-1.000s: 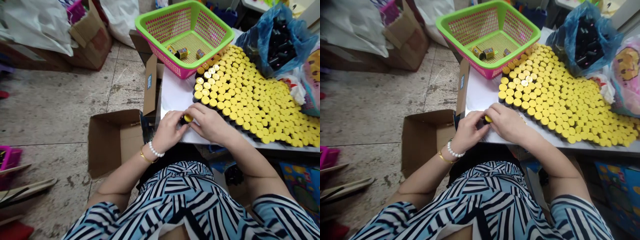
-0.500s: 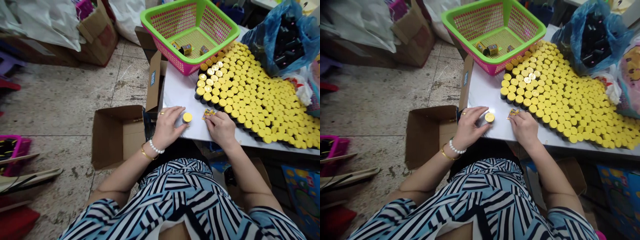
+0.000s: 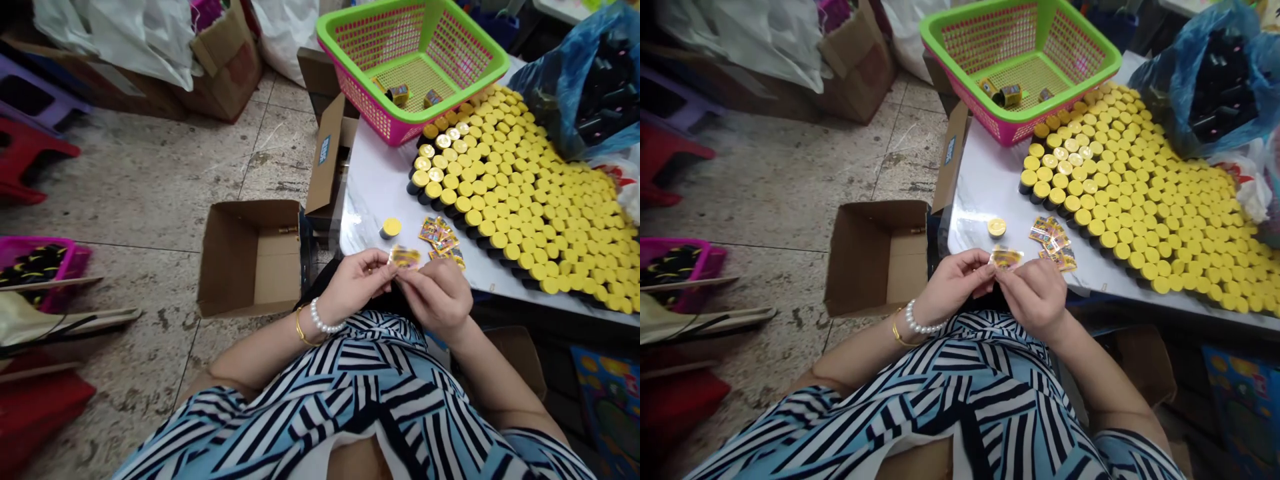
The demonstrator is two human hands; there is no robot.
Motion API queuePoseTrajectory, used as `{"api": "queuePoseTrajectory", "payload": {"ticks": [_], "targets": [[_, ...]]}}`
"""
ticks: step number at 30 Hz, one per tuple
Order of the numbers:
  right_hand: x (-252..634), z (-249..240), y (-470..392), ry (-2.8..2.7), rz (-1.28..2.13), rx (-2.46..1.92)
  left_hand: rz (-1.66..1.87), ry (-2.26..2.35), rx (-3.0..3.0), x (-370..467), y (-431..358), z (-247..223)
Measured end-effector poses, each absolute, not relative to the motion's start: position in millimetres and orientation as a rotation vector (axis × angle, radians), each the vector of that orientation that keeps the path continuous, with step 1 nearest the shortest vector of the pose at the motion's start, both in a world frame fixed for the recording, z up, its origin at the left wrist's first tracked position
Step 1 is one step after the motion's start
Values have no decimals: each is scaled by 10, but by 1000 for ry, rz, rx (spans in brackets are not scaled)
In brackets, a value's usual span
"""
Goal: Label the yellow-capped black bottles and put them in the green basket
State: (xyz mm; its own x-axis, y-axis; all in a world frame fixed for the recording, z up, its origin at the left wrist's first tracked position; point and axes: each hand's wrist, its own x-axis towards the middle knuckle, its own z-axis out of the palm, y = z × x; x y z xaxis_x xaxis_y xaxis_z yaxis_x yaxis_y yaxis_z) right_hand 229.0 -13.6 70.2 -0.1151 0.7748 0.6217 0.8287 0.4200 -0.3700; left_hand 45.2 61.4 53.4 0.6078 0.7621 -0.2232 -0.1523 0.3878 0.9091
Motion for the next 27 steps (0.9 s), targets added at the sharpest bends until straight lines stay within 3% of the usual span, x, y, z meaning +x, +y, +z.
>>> {"api": "queuePoseTrajectory", "payload": {"ticks": [6,9,16,27], "targets": [[2073,555,-251,-1143,693,-1524,733,849,1120,343,635,446],[1963,510,-193,-1034,960,-1499,743,873,1261,316,576,437],[1877,440,-51,-1140,707,-1601,1016,930,1364,275,513,480],[1886,455,-71,-1537,448,-1564,1068,899,1469,348,703,491]]}}
